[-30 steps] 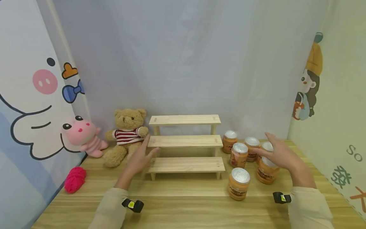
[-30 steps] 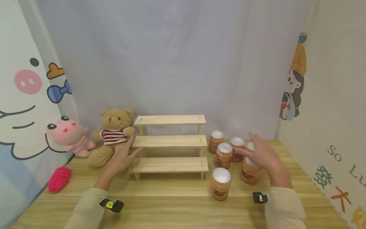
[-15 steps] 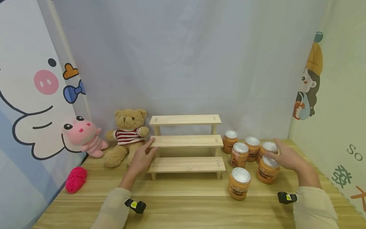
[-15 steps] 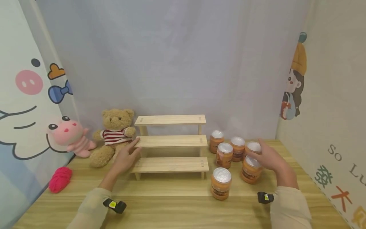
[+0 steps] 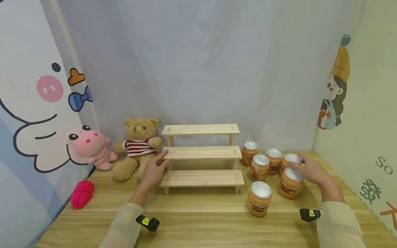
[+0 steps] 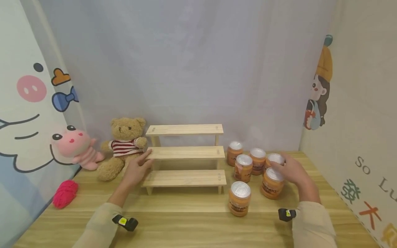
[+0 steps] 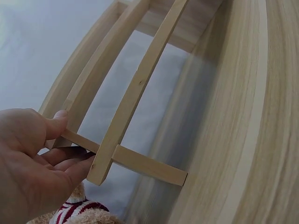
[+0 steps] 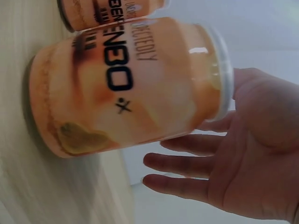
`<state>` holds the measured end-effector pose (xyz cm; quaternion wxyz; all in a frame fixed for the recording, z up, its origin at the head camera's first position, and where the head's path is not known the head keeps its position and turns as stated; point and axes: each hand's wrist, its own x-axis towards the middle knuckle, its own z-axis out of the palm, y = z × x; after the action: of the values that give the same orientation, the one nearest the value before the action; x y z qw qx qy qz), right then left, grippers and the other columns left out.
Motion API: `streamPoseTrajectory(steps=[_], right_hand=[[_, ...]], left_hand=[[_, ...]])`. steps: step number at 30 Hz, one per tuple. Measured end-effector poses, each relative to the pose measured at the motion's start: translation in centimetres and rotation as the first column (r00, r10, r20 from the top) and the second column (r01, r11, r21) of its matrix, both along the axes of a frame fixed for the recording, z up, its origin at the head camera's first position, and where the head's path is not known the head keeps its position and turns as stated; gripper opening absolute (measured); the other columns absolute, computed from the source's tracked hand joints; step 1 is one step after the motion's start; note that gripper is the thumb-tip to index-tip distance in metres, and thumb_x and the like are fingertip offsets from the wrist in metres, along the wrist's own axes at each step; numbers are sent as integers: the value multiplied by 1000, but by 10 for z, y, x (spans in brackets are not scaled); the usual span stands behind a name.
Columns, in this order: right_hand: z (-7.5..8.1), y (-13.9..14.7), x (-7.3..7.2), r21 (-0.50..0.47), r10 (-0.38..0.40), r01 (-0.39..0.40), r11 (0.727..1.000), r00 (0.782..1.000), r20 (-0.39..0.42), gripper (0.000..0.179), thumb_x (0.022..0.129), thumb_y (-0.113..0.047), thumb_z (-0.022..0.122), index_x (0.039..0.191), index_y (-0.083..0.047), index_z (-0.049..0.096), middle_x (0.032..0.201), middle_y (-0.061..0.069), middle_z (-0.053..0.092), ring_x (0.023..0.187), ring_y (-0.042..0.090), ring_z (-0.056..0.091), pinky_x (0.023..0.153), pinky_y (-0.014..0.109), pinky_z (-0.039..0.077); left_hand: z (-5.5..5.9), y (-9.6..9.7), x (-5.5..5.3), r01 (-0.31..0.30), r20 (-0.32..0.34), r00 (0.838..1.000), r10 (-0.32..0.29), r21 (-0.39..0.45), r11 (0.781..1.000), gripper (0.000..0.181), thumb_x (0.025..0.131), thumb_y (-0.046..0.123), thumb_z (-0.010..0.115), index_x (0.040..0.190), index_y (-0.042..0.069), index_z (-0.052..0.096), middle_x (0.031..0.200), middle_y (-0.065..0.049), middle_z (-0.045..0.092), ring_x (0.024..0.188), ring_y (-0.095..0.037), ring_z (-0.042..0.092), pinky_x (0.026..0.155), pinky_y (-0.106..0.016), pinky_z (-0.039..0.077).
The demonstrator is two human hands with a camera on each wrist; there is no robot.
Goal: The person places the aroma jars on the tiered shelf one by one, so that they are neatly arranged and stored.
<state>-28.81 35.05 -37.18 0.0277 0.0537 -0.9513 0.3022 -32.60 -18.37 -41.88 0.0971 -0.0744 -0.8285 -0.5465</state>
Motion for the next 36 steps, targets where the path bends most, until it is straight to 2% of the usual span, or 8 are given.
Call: streamPoseTrajectory(steps=[4,9,14,18,21,28,32,36], right_hand=[[11,2,4,56,4,-5,998,1000,20,78,98,-44,64,139,19,41,129,45,48,116,59,50,85,59,52],[22,7,12,33,43,-48,998,989,143,74,89,-45,75,124,18,57,107,29,68,90,37,68,72,45,57],[12,14,11,-50,170,-163,985,957,235,70,85,-35,81,130,13,57,109,18,69,92,26,66,71,40,57],[-3,20,7,-196,299,-253,947,917,265,67,84,-22,82,133,12,52,117,17,65,102,26,60,77,41,55],[-12,25,6,-279,345,-273,921,904,252,63,86,-17,79,135,12,52,121,18,64,106,23,59,82,39,54],[-19,35,8,-361,349,-283,889,928,132,49,88,-13,75,132,4,62,116,7,69,103,13,63,83,29,54],[-16,37,9,-483,357,-299,823,934,30,30,92,-3,67,121,-10,73,107,-3,72,98,11,66,81,28,55],[-9,33,4,-628,395,-331,704,918,-40,39,96,7,55,116,-20,75,108,-4,72,100,12,66,82,31,56]], left_hand=[[-1,0,-1,-20,-12,1000,20,3,1000,51,102,21,61,150,11,48,140,-23,55,98,-23,61,73,-25,53],[0,0,0,-32,-9,999,32,5,999,51,102,20,62,151,11,47,131,-24,61,88,-20,61,68,-21,50],[0,1,1,-24,-5,1000,25,26,999,50,103,20,61,150,11,47,112,-26,68,81,-18,61,68,-22,51],[-1,0,0,-14,-24,1000,15,61,998,47,102,18,62,147,9,52,110,-26,68,85,-20,63,73,-24,54],[-2,0,0,-8,-27,1000,10,86,996,46,101,17,63,146,9,54,109,-26,69,88,-23,64,76,-26,56],[-2,0,2,2,9,1000,-4,130,992,47,101,16,63,147,10,52,122,-27,64,111,-38,61,84,-30,57],[-3,0,1,0,18,1000,-3,138,990,48,101,17,63,147,10,52,124,-28,63,115,-40,59,87,-32,56],[-2,0,1,-7,26,1000,3,148,989,47,101,16,63,147,11,52,121,-29,63,113,-40,59,86,-30,57]])
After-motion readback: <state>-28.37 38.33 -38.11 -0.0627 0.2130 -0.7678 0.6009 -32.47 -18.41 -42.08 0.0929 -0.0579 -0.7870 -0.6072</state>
